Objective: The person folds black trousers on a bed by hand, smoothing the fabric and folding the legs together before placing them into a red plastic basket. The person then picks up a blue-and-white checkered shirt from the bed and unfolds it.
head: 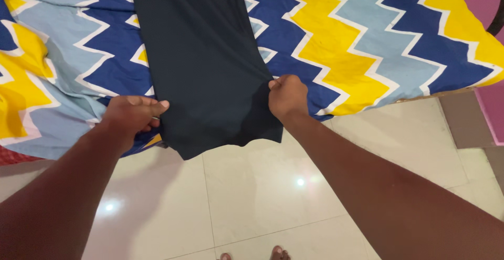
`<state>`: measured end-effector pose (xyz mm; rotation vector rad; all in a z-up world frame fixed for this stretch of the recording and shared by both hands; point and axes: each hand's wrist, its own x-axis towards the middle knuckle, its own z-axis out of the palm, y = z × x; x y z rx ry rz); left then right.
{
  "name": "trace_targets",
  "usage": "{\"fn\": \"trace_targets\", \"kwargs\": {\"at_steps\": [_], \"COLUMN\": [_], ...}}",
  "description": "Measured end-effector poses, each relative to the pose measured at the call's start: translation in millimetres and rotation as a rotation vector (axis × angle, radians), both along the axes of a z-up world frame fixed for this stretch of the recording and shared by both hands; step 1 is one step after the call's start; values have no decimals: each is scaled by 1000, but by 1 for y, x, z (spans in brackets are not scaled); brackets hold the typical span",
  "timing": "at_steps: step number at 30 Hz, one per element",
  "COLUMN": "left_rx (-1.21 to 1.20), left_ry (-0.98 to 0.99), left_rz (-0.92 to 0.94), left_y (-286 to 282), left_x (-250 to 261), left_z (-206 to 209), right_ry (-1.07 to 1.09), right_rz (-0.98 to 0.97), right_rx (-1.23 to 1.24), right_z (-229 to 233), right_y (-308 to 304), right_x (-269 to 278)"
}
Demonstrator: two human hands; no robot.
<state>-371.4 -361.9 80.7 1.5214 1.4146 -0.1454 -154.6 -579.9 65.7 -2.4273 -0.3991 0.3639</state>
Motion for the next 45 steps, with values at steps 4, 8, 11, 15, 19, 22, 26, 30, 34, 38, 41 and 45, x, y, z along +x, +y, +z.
{"fn": "trace_targets", "kwargs": {"at_steps": [4,8,11,15,19,22,26,30,34,38,41,45], "left_rx": [4,-35,-4,-14,-57,556,-58,-120,-171,-259,-270,-261], "left_ry": [-19,-20,34,-47,-102,134,127,-26,-92,-170,-252,-181], "left_rz": [-114,-119,-79,-27,73,-935,222,277,315,292,399,398], "left_y": [5,9,7,8,14,18,15,19,45,78,106,145], "left_x": [0,-2,1,-1,-4,-15,11,14,27,51,77,102], "left_z": [-11,-17,-18,-23,-37,-36,-26,-15,-16,-34,-48,-65], "right_ry": [53,56,40,-26,-29,-10,-26,74,295,171,353,194], "right_rz": [45,108,158,128,109,112,130,179,173,267,174,240], "right_rx": [-98,-119,-162,-150,-150,-195,-248,-237,-166,13,85,7], "right_z": [7,8,10,20,31,40,43,42,36,13,-3,-21], "right_y": [-5,-5,-4,-5,-3,2,13,25,40,62,87,120], "right_x": [-1,1,0,-10,-19,-17,2,28,52,75,94,112]}}
